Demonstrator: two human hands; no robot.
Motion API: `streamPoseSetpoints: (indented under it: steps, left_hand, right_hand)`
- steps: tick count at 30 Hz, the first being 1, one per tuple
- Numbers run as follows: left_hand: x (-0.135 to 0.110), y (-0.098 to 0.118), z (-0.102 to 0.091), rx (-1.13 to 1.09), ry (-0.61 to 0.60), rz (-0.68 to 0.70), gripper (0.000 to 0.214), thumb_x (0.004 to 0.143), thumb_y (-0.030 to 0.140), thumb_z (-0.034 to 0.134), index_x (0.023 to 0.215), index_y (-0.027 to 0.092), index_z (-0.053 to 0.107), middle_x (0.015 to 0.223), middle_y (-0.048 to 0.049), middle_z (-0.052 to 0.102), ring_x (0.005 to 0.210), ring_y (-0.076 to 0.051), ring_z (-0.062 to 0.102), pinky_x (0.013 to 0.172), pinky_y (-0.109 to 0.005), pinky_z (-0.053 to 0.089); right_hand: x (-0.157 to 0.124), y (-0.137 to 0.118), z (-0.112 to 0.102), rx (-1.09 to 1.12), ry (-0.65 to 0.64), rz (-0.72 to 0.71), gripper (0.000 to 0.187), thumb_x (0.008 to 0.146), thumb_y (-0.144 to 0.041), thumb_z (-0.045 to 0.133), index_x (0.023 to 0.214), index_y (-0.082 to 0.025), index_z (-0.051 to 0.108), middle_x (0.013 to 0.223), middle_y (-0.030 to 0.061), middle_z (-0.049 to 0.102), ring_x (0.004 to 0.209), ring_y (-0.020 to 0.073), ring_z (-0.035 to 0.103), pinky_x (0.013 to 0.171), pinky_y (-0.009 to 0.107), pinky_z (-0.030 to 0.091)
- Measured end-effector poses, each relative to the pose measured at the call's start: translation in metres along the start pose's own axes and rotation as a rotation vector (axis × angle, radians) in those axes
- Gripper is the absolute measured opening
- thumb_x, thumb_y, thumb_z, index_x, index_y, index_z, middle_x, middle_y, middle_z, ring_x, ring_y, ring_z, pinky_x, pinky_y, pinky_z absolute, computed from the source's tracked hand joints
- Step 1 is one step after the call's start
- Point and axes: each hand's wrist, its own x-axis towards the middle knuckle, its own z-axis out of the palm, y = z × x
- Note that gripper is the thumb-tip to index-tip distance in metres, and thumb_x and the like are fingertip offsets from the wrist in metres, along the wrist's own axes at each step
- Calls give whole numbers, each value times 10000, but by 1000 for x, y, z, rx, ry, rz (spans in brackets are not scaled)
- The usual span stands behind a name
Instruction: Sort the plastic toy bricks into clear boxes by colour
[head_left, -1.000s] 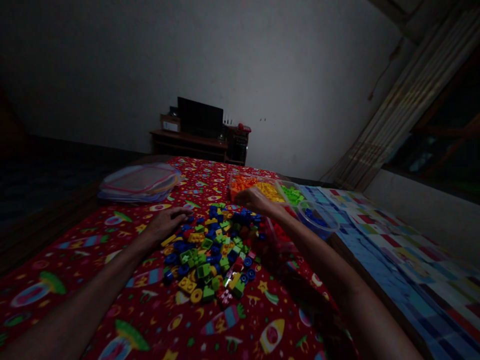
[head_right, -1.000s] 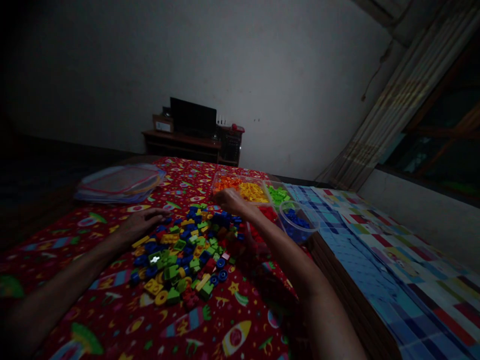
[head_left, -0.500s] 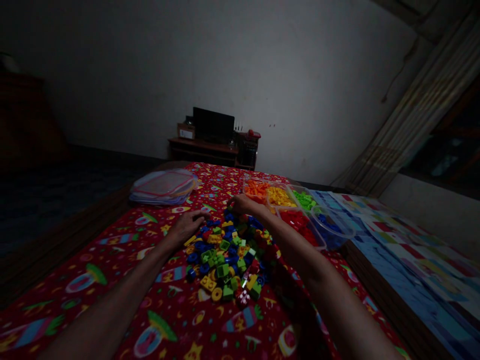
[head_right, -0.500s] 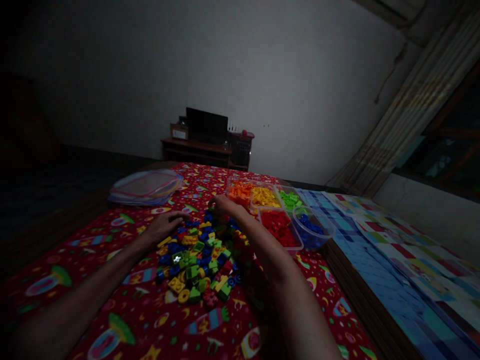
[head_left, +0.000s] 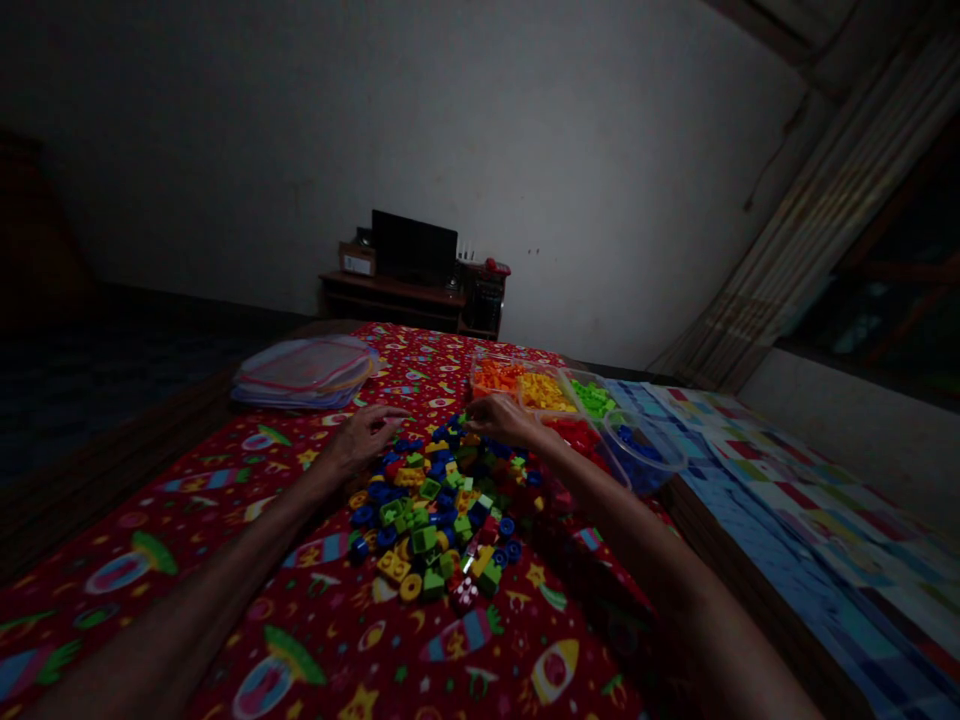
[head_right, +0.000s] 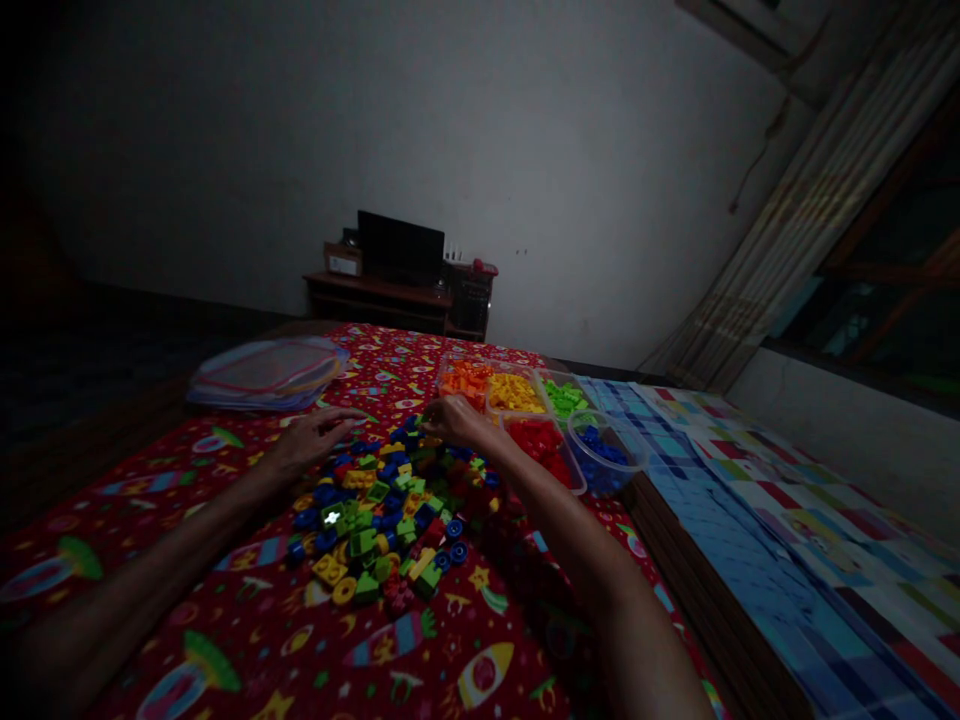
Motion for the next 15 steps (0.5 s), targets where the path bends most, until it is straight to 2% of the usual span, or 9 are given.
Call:
streamPoseSetpoints:
  steps: [3,5,8,11,15]
  left_hand:
    - [1,26,7,47,-114,176,499,720,550,520,1017,198,712,1118,-85,698,1043,-271,616,945,-375,458]
    - [-1,38,14,95,-183,194,483,714,532,552,1024,199,715,1096,-91,708,1014,-287,630,911,-383,474]
    - [-6,40,19,147,-203,198,400,732,480,556,973,213,732,1022,-88,731,958,-296,651,883,-390,483]
    - [-7,34,16,145,-197,194,361,726,470,569,943,236,736,1020,-75,731,952,-291,649,893,-393,480]
    - [-4,29,17,117,-224,237,401,705,514,591,959,235,728,1050,-83,719,985,-291,632,910,-403,472]
  right_hand:
    - [-12,-17,5,36,60,-56,156,825,-237,608,818,-91,664,632,-16,537,558,64,406,538,193,267]
    - [-20,-26,9,29,74,-91,163,834,-244,608,869,-94,661,644,-9,548,560,71,413,542,198,270]
    - [-31,-31,12,10,65,-101,133,841,-217,600,874,-99,652,684,14,587,568,77,430,552,203,283]
    - [-41,-24,5,10,117,-28,106,833,-191,598,895,-119,643,733,32,622,594,86,472,562,199,308]
    - [-55,9,-23,-6,275,138,135,815,-194,599,932,-133,629,780,36,648,645,101,530,578,191,351]
